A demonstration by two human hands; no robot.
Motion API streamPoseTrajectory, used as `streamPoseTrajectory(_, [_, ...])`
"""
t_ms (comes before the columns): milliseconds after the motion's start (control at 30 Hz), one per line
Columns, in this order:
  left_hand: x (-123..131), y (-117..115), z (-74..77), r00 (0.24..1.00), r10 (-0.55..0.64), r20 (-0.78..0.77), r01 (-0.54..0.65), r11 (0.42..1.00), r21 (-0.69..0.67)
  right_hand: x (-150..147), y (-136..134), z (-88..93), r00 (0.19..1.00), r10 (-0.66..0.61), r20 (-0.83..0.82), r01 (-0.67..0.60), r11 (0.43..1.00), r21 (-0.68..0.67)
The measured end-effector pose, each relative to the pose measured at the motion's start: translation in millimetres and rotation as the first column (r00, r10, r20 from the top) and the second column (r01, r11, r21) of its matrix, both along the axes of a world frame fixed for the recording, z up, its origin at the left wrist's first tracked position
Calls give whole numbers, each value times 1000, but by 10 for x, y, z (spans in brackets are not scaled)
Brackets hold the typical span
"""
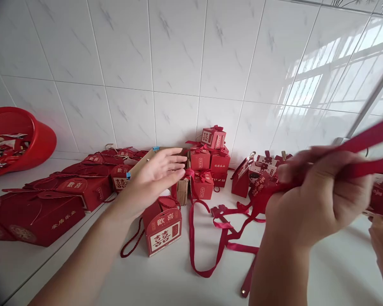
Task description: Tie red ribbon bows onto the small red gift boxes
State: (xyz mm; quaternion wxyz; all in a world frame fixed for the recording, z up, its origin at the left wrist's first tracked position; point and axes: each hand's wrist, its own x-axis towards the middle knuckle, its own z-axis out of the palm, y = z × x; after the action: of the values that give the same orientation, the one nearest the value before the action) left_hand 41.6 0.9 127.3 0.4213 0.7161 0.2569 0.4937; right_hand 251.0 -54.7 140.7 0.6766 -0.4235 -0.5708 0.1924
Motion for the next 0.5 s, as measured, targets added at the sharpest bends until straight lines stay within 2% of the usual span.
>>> streamPoseTrajectory(100, [-103,-190,126,999,-39,23,37,997,69,-240,-17,-42,993,117,-5,-117,992,-39])
streamPoseTrajectory(200, [-102,-315,146,997,-47,53,42,995,95,-484,-16,-97,973,229,-25,-230,971,-64])
streamPoseTrajectory(367, [-22,-314,95,972,60,227,-84,992,98,-724,-24,-160,914,402,-49,-405,909,-101])
streamPoseTrajectory(500, [-26,-276,103,948,62,311,-87,994,67,-786,-16,-175,886,464,-7,-461,876,-141])
